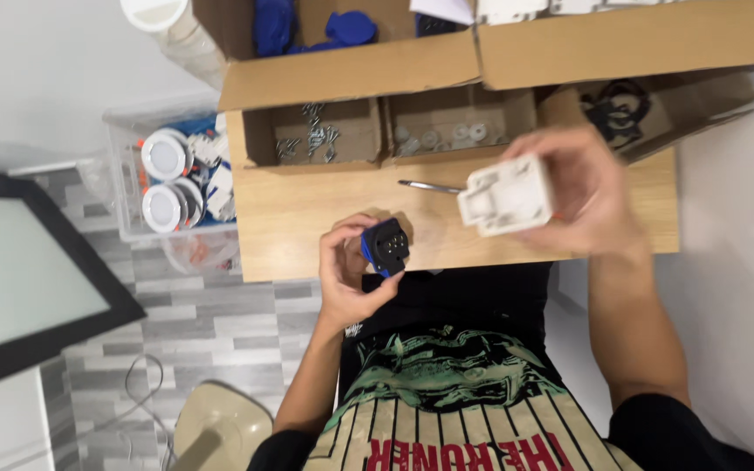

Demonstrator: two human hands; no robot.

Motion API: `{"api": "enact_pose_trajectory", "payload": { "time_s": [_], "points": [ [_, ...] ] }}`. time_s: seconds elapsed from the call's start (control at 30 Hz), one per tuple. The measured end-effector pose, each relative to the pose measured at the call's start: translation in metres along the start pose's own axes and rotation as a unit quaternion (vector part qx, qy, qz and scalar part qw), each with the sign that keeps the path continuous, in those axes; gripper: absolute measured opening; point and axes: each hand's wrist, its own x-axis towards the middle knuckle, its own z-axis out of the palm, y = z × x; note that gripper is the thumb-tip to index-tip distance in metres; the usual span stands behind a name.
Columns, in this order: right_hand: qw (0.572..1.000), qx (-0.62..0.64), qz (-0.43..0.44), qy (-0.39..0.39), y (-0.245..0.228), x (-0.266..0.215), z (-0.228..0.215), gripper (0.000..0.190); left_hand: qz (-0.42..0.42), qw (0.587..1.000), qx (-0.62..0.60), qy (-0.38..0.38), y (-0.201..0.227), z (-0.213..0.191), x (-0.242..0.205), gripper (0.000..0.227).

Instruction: The person assembles a blue electrical socket by attaching a white plastic base and securing it with screws using a screwdriver. They then attach a black rubber cover to the socket and place the completed assembly into a cardboard box.

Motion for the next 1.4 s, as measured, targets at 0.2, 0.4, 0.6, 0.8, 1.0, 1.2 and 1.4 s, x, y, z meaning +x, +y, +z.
{"api": "enact_pose_trajectory", "payload": {
  "time_s": [0.2,0.4,0.6,0.8,1.0,1.2,1.4],
  "points": [
    [0.991,0.011,0.13,0.029,0.011,-0.027,0.065,0.086,-0.03,0.998,-0.045,0.017,0.007,-0.009,0.007,0.071],
    [0.992,-0.111,0.064,0.001,0.024,-0.028,0.09,0.064,-0.079,0.976,-0.204,0.007,-0.003,-0.018,0.004,0.067],
    [0.986,-0.139,0.084,-0.024,0.027,-0.03,0.096,0.06,-0.098,0.971,-0.217,0.021,-0.008,-0.015,0.0,0.04],
    [0.986,-0.136,0.092,-0.022,0.026,-0.03,0.098,0.06,-0.14,0.926,-0.35,-0.02,-0.013,-0.014,-0.006,0.048],
    [0.988,-0.128,0.084,-0.025,0.026,-0.028,0.097,0.061,-0.087,0.952,-0.292,-0.038,-0.027,-0.012,0.005,0.063],
    [0.983,-0.123,0.133,-0.012,0.035,-0.04,0.097,0.092,0.029,0.99,0.115,-0.082,0.022,0.006,0.032,0.05],
    [0.979,-0.136,0.152,-0.014,0.035,-0.04,0.096,0.107,0.053,0.962,0.236,-0.129,0.029,0.015,0.04,0.036]
  ]
}}
